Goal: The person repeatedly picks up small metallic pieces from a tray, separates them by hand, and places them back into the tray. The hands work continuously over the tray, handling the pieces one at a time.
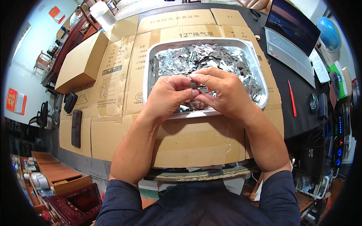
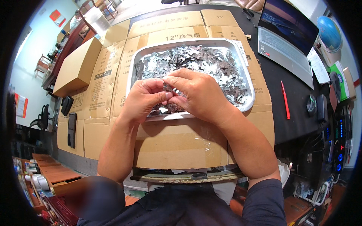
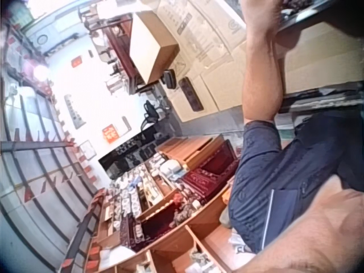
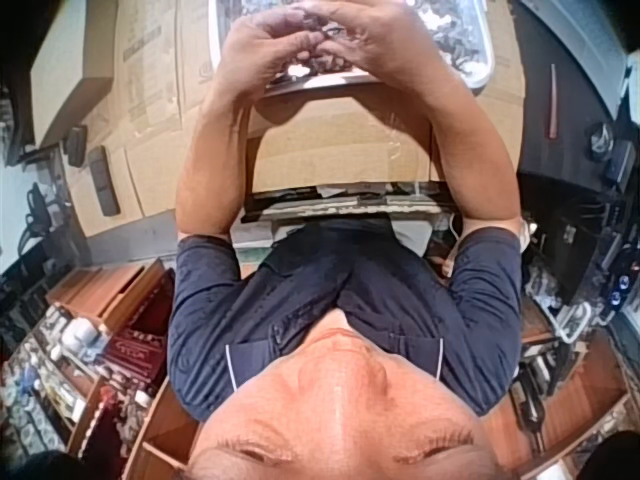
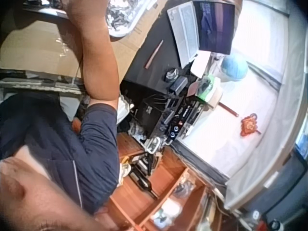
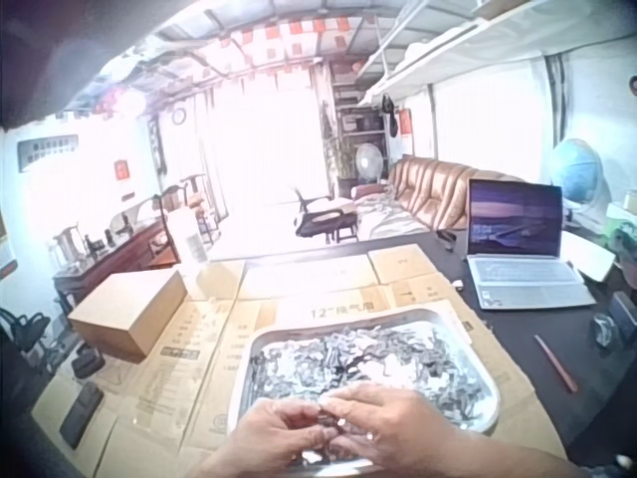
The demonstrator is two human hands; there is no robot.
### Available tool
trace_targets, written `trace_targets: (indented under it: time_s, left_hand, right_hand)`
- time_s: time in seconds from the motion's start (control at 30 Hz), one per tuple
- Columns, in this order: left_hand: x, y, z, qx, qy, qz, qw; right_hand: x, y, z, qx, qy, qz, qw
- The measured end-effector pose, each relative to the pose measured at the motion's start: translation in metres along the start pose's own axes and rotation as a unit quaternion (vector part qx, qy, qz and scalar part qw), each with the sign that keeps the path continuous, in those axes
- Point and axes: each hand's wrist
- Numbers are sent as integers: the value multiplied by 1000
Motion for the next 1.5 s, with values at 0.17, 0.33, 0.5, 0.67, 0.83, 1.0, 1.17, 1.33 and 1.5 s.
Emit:
trace_targets:
  time_s: [0.17,0.33,0.5,0.67,0.83,1.0,1.17,1.33,1.5]
  left_hand:
    - [0,-1,-1,-5,4,2,1000]
    - [1,-1,2,10,4,-12,1000]
    - [1,0,3,20,-3,-2,1000]
    - [1,-1,2,30,1,-5,1000]
    - [1,0,3,43,-13,-15,999]
    - [1,-2,3,39,19,-49,998]
    - [0,-5,0,62,35,-33,997]
    - [-4,-12,2,78,55,18,995]
    - [-15,-28,-1,39,111,75,990]
  right_hand:
    - [0,-2,-2,5,-5,-7,1000]
    - [1,1,-7,24,-9,6,1000]
    - [1,2,-9,21,-16,0,1000]
    - [1,3,-11,30,-31,21,999]
    - [0,1,-16,9,-25,13,1000]
    - [0,-2,-18,-29,-14,27,999]
    - [2,-6,-17,-71,18,51,996]
    - [-16,-15,-22,-13,-5,86,996]
    - [-19,-85,-38,45,-38,175,983]
Point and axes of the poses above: each hand's wrist, its own x-axis away from the middle knuckle, its own y-axis out of the palm, z = x × y, and after that the axes turned 10 degrees about z, right-handed
